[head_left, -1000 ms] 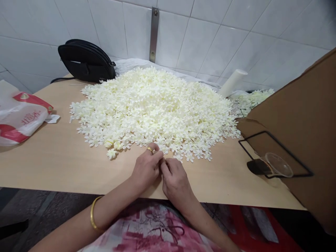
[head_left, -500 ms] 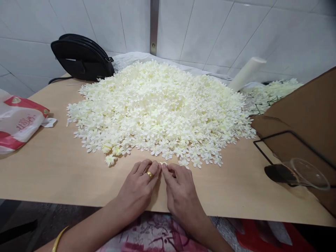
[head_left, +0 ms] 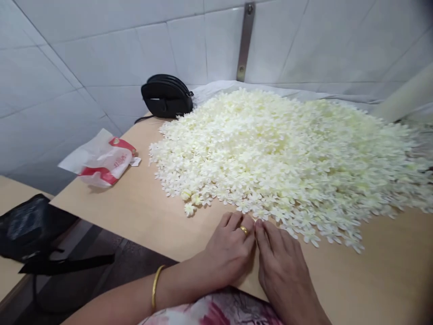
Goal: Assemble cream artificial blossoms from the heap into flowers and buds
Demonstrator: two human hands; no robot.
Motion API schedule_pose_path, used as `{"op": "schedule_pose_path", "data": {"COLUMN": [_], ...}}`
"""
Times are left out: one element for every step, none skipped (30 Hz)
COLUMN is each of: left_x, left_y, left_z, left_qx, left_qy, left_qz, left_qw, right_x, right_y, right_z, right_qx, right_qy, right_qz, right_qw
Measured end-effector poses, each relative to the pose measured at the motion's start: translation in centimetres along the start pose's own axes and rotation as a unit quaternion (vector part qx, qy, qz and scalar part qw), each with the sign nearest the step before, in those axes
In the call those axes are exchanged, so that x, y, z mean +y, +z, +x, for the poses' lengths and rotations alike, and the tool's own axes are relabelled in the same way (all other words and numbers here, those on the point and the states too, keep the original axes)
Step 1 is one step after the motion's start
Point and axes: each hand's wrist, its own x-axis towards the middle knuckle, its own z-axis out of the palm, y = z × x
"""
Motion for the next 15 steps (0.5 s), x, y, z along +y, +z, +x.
{"op": "schedule_pose_path", "data": {"left_x": [0.0,0.0,0.0,0.0,0.0,-0.1,-0.1,-0.2,-0.2,-0.2,-0.1,-0.1,0.0,0.2,0.3], "left_y": [-0.1,-0.2,-0.4,-0.6,-0.7,-0.8,-0.8,-0.7,-0.6,-0.6,-0.5,-0.5,-0.5,-0.5,-0.6], "left_z": [0.0,0.0,0.0,-0.1,-0.2,-0.2,-0.1,0.0,0.1,0.3,0.6,0.8,1.0,1.2,1.3], "left_qx": [0.003,0.008,0.020,0.039,0.065,0.093,0.115,0.125,0.124,0.115,0.102,0.090,0.079,0.071,0.062], "left_qy": [-0.017,-0.034,-0.051,-0.071,-0.090,-0.111,-0.132,-0.151,-0.165,-0.173,-0.176,-0.175,-0.170,-0.165,-0.160], "left_qz": [-0.022,-0.054,-0.093,-0.133,-0.169,-0.197,-0.214,-0.219,-0.215,-0.207,-0.197,-0.188,-0.183,-0.179,-0.179], "left_qw": [1.000,0.998,0.994,0.988,0.979,0.970,0.961,0.956,0.954,0.956,0.959,0.962,0.965,0.967,0.969], "right_x": [0.0,0.1,0.1,0.1,0.1,0.1,0.1,0.0,0.0,-0.1,-0.1,-0.1,-0.1,-0.1,-0.1], "right_y": [0.2,0.3,0.3,0.3,0.2,0.1,-0.1,-0.3,-0.5,-0.6,-0.7,-0.8,-0.8,-0.8,-0.8], "right_z": [0.0,0.0,-0.1,-0.2,-0.3,-0.3,-0.4,-0.4,-0.3,-0.2,-0.2,-0.1,-0.1,-0.1,-0.1], "right_qx": [0.009,0.017,0.021,0.019,0.014,0.007,-0.002,-0.012,-0.020,-0.027,-0.031,-0.031,-0.027,-0.019,-0.012], "right_qy": [0.003,0.008,0.014,0.023,0.032,0.040,0.046,0.047,0.050,0.052,0.056,0.061,0.067,0.074,0.081], "right_qz": [0.001,0.006,0.014,0.023,0.032,0.040,0.049,0.058,0.067,0.077,0.087,0.097,0.108,0.119,0.129], "right_qw": [1.000,1.000,1.000,0.999,0.999,0.998,0.998,0.997,0.996,0.995,0.994,0.993,0.992,0.990,0.988]}}
